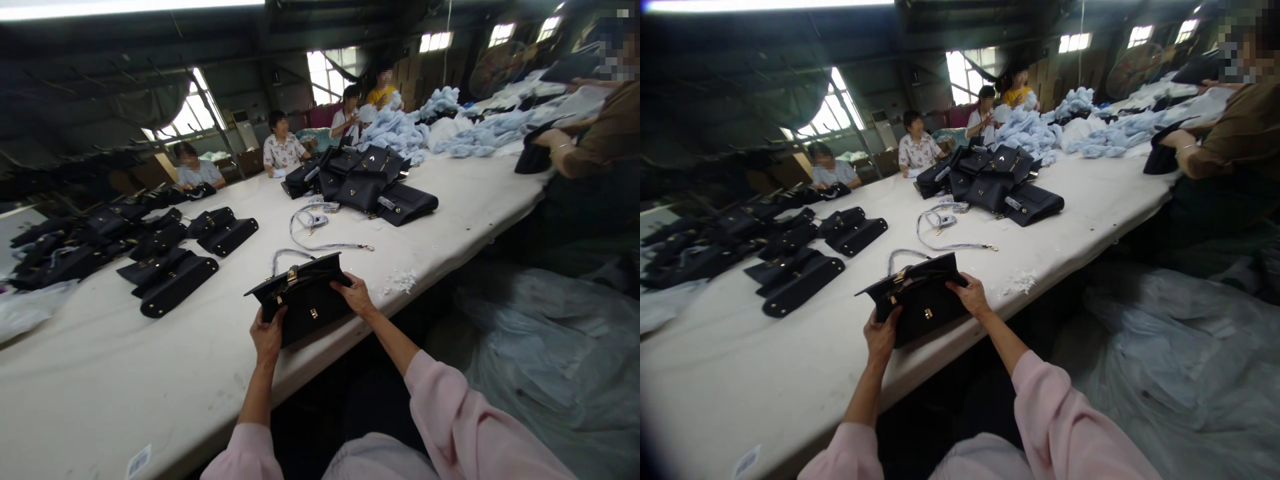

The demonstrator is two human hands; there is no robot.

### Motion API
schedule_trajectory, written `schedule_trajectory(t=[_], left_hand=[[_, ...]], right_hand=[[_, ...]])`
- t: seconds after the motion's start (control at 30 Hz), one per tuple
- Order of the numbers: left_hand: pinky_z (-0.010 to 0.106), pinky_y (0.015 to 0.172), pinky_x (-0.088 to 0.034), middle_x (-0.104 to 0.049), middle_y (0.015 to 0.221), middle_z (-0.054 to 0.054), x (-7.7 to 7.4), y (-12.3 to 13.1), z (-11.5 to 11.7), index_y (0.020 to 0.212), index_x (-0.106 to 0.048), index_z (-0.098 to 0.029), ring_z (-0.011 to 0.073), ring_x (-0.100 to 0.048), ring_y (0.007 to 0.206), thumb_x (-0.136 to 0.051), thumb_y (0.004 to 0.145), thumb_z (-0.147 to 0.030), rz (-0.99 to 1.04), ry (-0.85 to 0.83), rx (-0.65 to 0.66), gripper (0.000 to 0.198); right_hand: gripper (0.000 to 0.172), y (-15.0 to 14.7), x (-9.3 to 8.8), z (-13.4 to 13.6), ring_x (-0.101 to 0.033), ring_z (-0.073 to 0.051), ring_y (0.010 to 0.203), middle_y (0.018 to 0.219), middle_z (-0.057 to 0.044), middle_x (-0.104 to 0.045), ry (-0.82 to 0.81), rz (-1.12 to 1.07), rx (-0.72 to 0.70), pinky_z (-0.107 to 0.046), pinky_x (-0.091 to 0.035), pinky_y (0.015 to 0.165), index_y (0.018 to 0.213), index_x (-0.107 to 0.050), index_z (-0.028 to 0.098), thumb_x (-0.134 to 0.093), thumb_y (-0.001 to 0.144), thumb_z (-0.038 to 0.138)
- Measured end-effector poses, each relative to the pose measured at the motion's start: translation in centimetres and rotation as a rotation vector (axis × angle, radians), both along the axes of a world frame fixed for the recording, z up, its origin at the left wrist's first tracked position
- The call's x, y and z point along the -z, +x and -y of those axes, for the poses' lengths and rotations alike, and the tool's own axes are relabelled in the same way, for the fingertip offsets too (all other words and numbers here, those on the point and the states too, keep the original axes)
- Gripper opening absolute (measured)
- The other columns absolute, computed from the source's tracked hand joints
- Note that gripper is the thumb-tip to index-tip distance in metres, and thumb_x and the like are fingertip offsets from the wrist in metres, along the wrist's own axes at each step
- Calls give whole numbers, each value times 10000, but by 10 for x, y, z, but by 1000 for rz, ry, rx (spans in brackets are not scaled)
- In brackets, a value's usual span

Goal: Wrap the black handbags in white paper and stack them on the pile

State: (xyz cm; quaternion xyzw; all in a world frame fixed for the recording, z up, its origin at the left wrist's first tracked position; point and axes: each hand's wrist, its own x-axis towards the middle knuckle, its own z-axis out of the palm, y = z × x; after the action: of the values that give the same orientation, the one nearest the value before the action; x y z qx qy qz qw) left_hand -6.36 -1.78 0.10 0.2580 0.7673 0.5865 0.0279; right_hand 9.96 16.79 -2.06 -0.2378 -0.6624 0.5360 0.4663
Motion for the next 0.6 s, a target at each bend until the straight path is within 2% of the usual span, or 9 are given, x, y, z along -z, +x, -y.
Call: schedule_trajectory(t=[0.2,0.33,0.47,0.6], left_hand=[[290,618,-345,-512,606,0,4,-3,0,754,-640,-172,166,-452,640,-472,818,-665,-157,-22,-88,525],[302,619,-315,-437,564,-13,8,-5,-2,679,-574,-191,152,-371,586,-445,835,-632,-203,-36,-156,486],[310,671,-389,-550,682,15,10,-6,1,794,-596,-193,183,-491,678,-456,849,-631,-158,-31,-62,464],[338,807,-481,-641,962,61,17,0,12,1056,-568,-181,226,-603,899,-581,805,-618,-77,-17,101,503]], right_hand=[[420,3,6,2,-491,-171,666,695,9,-539,-8,-12,31,-253,-396,601,806,-626,164,-654,804,584],[455,2,7,4,-522,-189,692,720,-6,-573,-15,-8,59,-266,-415,631,836,-643,158,-622,821,612],[460,3,8,4,-529,-197,714,726,-5,-580,-8,11,90,-274,-411,654,845,-642,162,-667,787,617],[474,7,12,6,-538,-203,720,743,-6,-580,-28,27,74,-278,-413,639,888,-634,165,-682,774,623]])
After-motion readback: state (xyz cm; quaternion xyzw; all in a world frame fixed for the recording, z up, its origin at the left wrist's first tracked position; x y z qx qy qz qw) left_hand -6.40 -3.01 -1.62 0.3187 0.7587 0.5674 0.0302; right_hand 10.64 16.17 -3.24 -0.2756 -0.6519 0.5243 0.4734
